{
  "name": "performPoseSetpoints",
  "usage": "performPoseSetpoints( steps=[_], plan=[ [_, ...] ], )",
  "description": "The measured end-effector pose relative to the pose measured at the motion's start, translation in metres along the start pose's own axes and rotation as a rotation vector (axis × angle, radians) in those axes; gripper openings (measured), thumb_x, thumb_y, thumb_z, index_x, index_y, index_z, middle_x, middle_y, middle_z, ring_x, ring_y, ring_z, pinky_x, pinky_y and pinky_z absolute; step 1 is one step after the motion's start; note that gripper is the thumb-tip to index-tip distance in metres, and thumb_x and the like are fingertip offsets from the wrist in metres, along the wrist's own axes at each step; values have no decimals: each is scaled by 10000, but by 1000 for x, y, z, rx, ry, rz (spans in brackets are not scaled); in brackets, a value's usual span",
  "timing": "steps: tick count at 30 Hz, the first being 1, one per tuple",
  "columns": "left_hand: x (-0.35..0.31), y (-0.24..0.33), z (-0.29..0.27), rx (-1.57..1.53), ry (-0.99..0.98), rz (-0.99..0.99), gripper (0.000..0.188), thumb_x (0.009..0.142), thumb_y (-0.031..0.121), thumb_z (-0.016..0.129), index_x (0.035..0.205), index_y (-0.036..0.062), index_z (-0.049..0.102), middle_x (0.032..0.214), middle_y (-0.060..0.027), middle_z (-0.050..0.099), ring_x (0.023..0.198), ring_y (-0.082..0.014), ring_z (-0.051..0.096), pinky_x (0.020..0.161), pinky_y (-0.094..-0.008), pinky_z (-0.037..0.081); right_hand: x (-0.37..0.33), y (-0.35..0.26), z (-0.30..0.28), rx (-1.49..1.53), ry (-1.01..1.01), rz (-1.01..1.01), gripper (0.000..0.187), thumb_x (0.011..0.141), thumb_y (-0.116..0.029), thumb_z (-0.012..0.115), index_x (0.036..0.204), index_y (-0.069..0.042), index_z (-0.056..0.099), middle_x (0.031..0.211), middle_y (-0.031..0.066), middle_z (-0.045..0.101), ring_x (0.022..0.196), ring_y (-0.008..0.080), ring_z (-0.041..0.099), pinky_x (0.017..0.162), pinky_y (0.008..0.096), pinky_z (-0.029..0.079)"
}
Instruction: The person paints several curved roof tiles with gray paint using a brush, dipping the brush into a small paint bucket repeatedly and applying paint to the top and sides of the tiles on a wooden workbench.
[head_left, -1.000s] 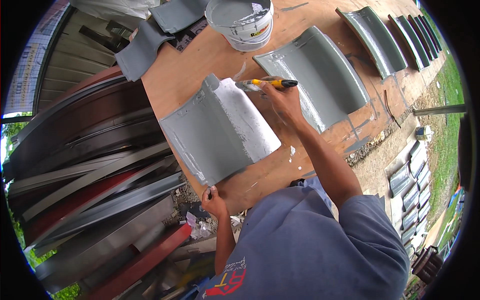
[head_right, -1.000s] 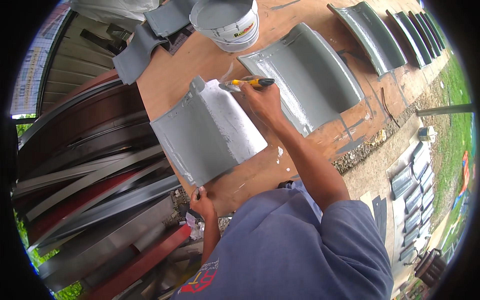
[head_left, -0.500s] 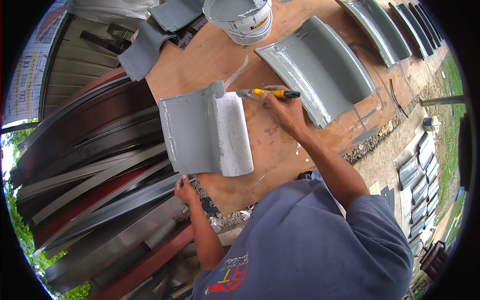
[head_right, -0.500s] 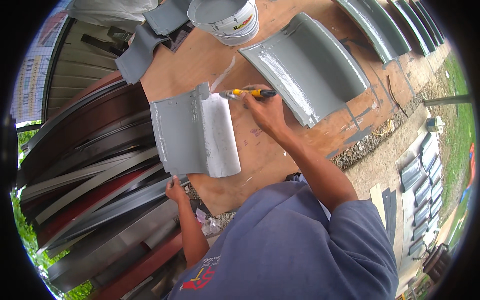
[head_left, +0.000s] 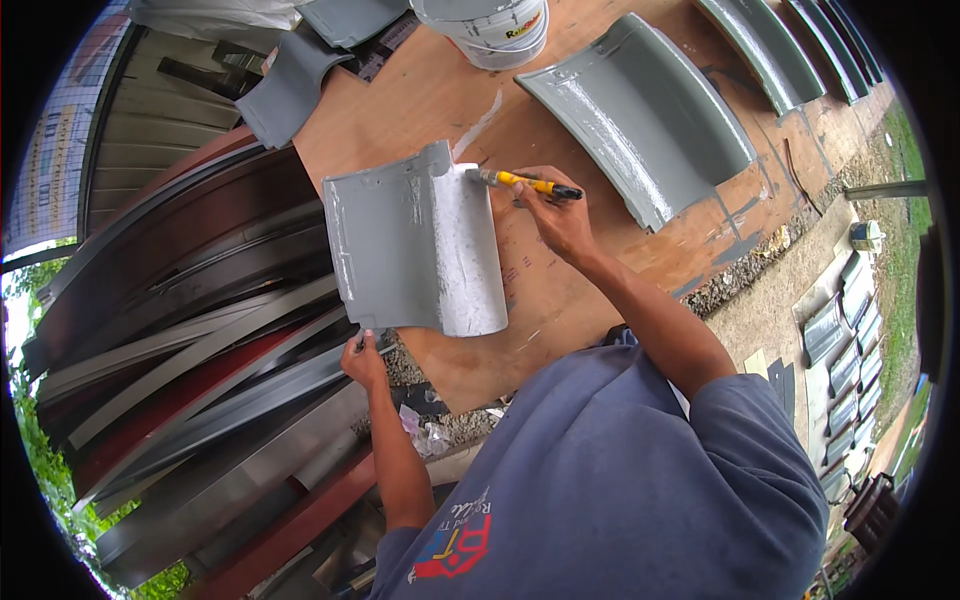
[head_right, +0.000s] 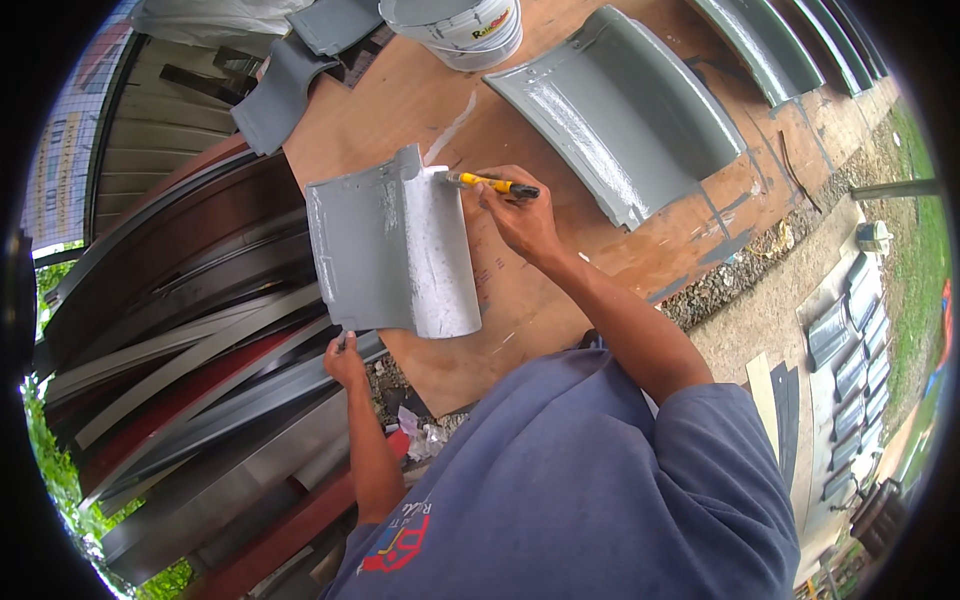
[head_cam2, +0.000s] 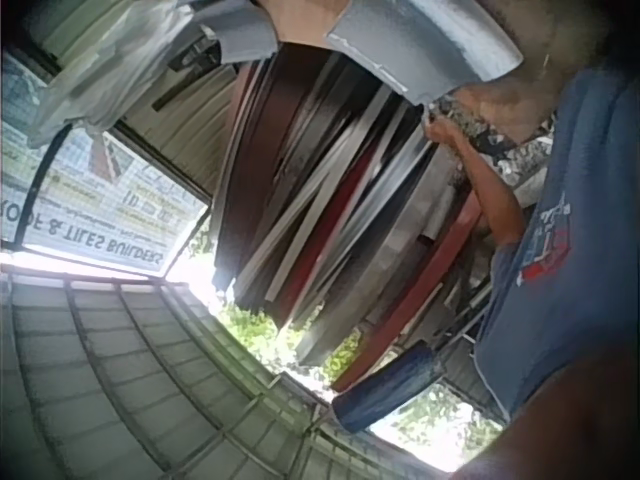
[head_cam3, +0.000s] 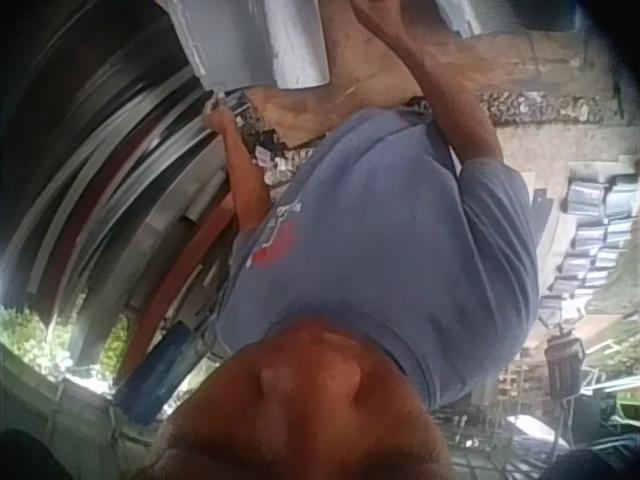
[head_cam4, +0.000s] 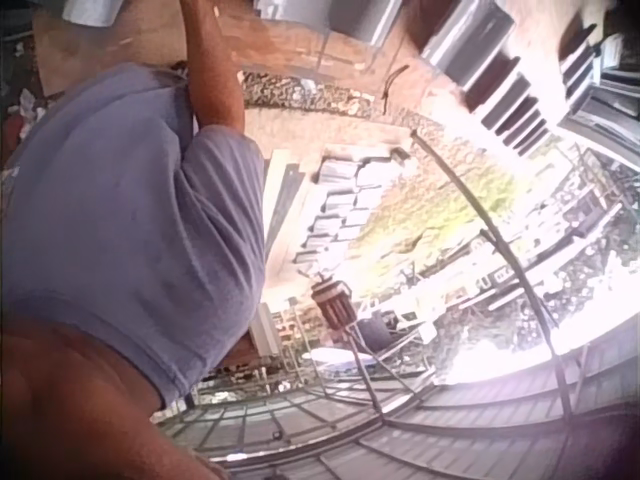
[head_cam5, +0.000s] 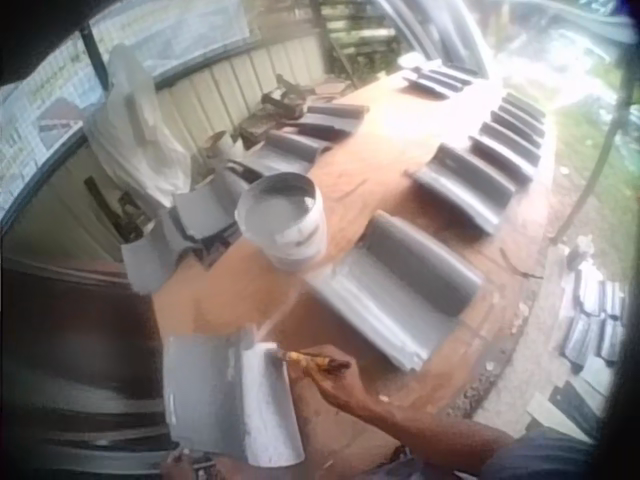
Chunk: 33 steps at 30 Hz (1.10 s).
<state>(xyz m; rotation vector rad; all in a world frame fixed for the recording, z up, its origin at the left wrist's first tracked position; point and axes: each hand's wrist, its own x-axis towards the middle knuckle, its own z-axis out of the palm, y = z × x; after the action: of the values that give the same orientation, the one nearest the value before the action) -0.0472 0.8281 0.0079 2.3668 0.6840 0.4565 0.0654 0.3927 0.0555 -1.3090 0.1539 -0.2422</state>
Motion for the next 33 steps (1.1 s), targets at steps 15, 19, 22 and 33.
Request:
performPoseSetpoints(
  steps=[15, 19, 22, 33],
  plan=[
    [-1, -14, 1, -82, 28, -23, 199, 895, 126, 784, 921, -67, 748, 769, -55, 701, 689, -128, 606, 643, -326, 496, -47, -7, -36, -207, -368, 268, 155, 907, -143, 728, 977, -5, 716, 827, 72, 754, 753, 167, 720, 705, 319, 566],
    [-4, -15, 3, -114, 38, -29, 214, 887, 138, 787, 929, -68, 751, 788, -74, 721, 714, -145, 628, 677, -337, 510, 29, -8, -9, 28, -210, 243, 200, 917, -152, 729, 995, 31, 723, 904, 86, 772, 792, 144, 715, 721, 297, 568],
    [-5, -15, 3, -74, 32, -39, 212, 883, 135, 787, 932, -68, 753, 793, -82, 726, 717, -154, 632, 686, -346, 514, 59, -7, -2, -115, -80, 170, 265, 916, -163, 742, 1065, 56, 726, 936, 109, 773, 816, 140, 707, 740, 288, 570],
    [-5, -10, 3, -49, 58, 9, 225, 880, 147, 796, 943, -66, 754, 833, -117, 747, 755, -185, 666, 730, -360, 533, 20, -1, -6, 72, -17, 154, 330, 967, -169, 716, 1170, 88, 681, 1054, 154, 737, 886, 168, 711, 791, 309, 609]
  ],
)
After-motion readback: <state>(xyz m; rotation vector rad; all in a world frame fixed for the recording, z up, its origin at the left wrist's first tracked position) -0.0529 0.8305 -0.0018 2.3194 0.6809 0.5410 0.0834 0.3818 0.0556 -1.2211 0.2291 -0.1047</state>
